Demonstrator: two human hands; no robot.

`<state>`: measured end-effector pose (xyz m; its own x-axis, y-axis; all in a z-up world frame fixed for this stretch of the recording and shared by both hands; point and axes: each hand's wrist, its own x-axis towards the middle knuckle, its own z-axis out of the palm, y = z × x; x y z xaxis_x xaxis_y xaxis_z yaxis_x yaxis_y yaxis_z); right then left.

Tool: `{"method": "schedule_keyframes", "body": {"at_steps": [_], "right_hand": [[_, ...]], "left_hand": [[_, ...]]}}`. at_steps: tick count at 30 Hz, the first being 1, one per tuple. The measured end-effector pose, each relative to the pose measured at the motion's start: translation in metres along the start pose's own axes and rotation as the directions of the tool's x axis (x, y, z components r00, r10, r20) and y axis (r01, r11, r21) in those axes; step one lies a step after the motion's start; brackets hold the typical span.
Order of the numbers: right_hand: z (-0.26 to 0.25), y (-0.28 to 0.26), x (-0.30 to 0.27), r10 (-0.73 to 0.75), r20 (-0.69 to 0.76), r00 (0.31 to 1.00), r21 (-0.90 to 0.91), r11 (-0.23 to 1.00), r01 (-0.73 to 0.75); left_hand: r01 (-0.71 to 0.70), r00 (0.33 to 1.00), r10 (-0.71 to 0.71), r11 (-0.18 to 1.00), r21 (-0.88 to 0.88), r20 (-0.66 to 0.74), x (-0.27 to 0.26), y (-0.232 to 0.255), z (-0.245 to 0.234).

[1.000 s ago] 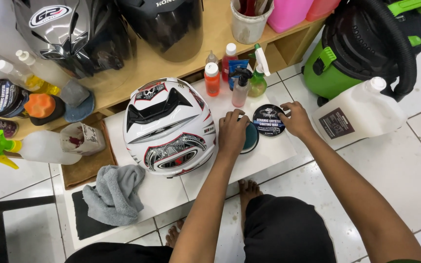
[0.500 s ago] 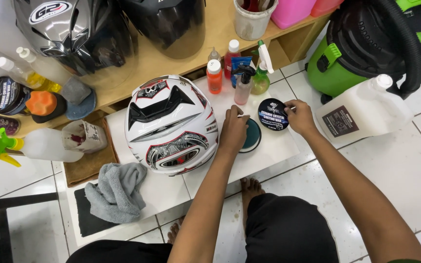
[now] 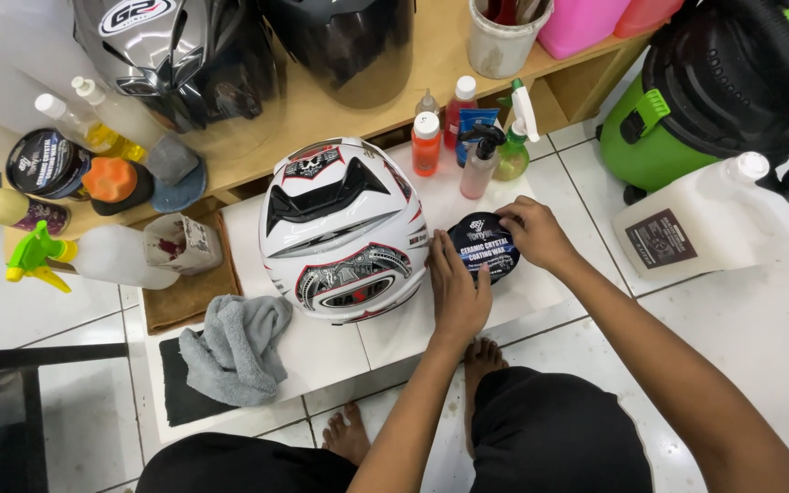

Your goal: The person sits on the floor and uses a blue foam applicator to apply a substance to a white motorcycle helmet with red and black graphics. They rub the applicator over the helmet's surface in circular motions, covering the top and sides. The person then places the applicator into a small container of yellow paste and continues the process.

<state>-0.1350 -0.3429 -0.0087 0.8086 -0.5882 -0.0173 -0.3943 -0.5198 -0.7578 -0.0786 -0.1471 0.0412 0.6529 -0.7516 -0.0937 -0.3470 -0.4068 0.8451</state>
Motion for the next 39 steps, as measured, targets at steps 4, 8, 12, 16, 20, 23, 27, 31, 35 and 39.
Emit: {"method": "schedule_keyframes", "body": {"at_steps": [4,8,12,16,20,23,27,31,35,39], "right_hand": [[0.011,-0.005,-0.005,-0.008,0.009,1.0,-0.035,0.999,0.008],[0.018,-0.008,-0.008,-0.06,-0.006,0.998,-0.082,0.995,0.059],[0.012,-0.01,-0.011,-0.07,-0.027,0.997,-0.036,0.997,0.069],[-0.008,0.005,-0.004,-0.014,-0.102,0.995,0.003,1.0,0.015],[-0.027,0.043,-0.003,0.162,-0.181,0.97,0.129,0.982,-0.14],[-0.033,0.053,-0.01,0.262,-0.19,0.946,0.212,0.952,-0.222],[-0.033,0.048,-0.022,0.335,-0.162,0.928,0.287,0.916,-0.281],[-0.03,0.049,-0.022,0.342,-0.157,0.927,0.307,0.909,-0.283],[-0.025,0.052,-0.02,0.341,-0.154,0.927,0.342,0.899,-0.273],[-0.027,0.042,-0.02,0.358,-0.152,0.921,0.374,0.884,-0.281]], "left_hand": [[0.034,0.999,-0.034,0.999,0.012,-0.005,-0.001,-0.021,0.012],[-0.008,1.0,0.008,0.999,0.052,0.0,-0.001,-0.03,0.015],[-0.023,1.0,0.023,0.999,-0.044,-0.007,-0.002,-0.025,0.011],[-0.1,0.995,0.096,0.984,-0.147,-0.036,-0.003,-0.02,0.005],[-0.214,0.976,0.213,0.977,-0.005,-0.051,0.02,-0.023,0.002],[-0.254,0.967,0.252,0.948,0.191,0.036,0.046,-0.034,0.011],[-0.294,0.955,0.237,0.841,0.454,0.178,0.065,-0.046,0.021],[-0.347,0.938,0.301,0.821,0.455,0.172,0.075,-0.048,0.018],[-0.356,0.935,0.328,0.846,0.397,0.139,0.084,-0.062,0.029],[-0.343,0.939,0.288,0.838,0.425,0.19,0.078,-0.049,0.019]]}}
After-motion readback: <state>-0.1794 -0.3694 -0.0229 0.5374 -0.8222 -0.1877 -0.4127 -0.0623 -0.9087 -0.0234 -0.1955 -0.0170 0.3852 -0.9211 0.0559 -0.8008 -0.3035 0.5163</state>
